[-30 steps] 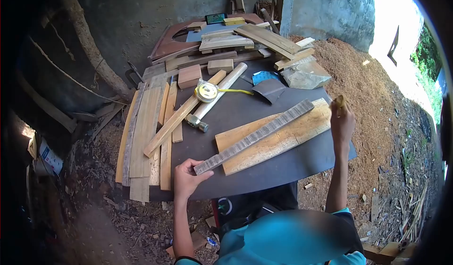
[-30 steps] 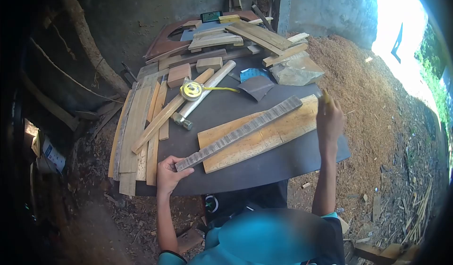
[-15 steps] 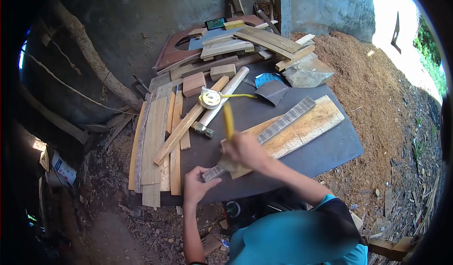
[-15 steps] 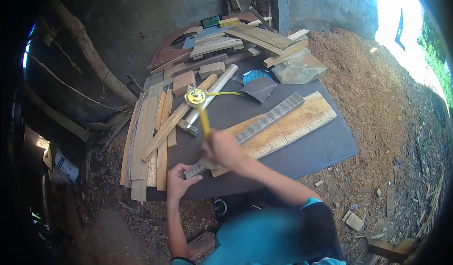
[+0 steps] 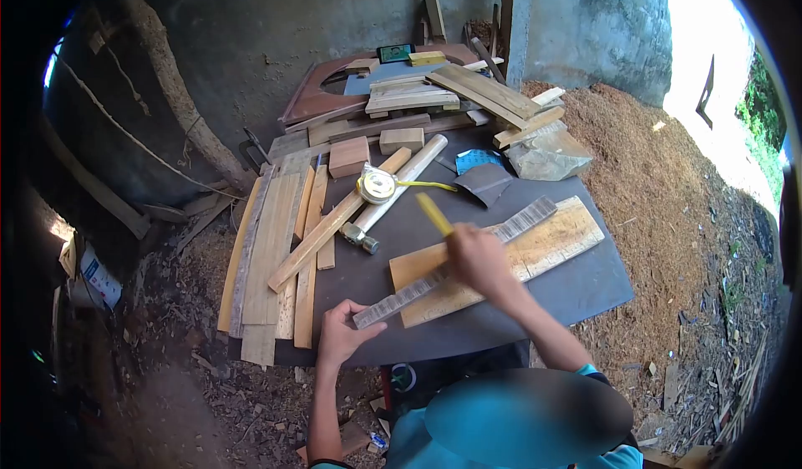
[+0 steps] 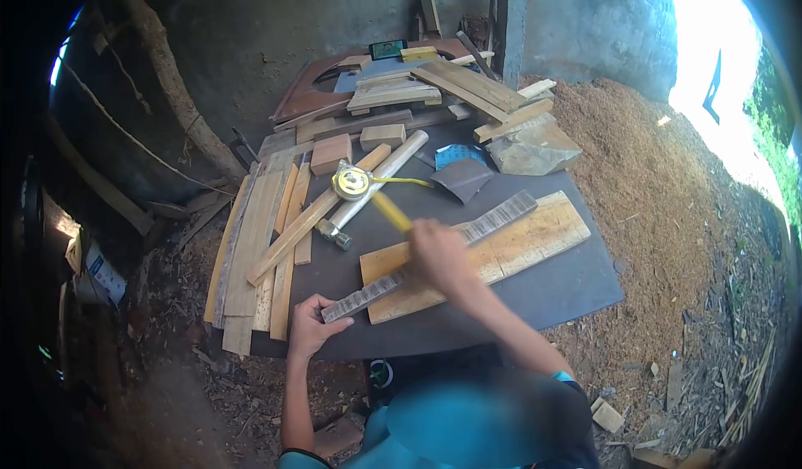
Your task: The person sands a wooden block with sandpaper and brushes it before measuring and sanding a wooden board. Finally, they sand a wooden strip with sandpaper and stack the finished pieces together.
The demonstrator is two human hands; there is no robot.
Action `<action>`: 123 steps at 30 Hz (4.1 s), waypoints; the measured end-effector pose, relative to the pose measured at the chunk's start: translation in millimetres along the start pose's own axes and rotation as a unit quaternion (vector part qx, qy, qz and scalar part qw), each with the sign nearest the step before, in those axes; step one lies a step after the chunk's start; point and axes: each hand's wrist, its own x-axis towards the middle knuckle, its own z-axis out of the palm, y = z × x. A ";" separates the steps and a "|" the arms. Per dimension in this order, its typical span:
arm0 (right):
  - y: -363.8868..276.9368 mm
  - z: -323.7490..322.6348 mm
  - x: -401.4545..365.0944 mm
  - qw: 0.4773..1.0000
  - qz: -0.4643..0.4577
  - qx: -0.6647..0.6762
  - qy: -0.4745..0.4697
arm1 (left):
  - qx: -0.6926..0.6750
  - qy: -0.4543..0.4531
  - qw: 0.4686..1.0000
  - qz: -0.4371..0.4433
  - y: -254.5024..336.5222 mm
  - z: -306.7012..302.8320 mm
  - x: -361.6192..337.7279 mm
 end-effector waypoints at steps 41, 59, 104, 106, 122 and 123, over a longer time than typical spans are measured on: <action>210.5 -90.1 -36.1 0.882 0.346 0.258 0.188 | 0.095 -0.019 0.994 0.046 5.5 -21.4 -11.1; 206.1 -83.3 -32.8 0.750 0.355 0.547 0.108 | 0.142 -0.079 0.987 -0.014 28.0 -26.8 -3.4; -41.4 -8.4 -13.7 0.945 -0.052 0.317 -0.051 | 0.115 0.039 0.984 0.128 19.5 45.4 7.7; -59.5 4.9 -10.6 0.918 -0.061 0.387 -0.062 | 0.025 0.051 0.989 0.136 15.8 44.4 4.4; 94.7 -55.6 -8.0 0.984 0.109 -0.005 0.140 | 0.072 -0.055 0.995 0.036 15.7 -4.8 2.4; 70.5 -41.1 -8.9 0.995 0.074 -0.015 0.072 | 0.091 -0.059 0.994 0.028 19.3 -6.0 2.7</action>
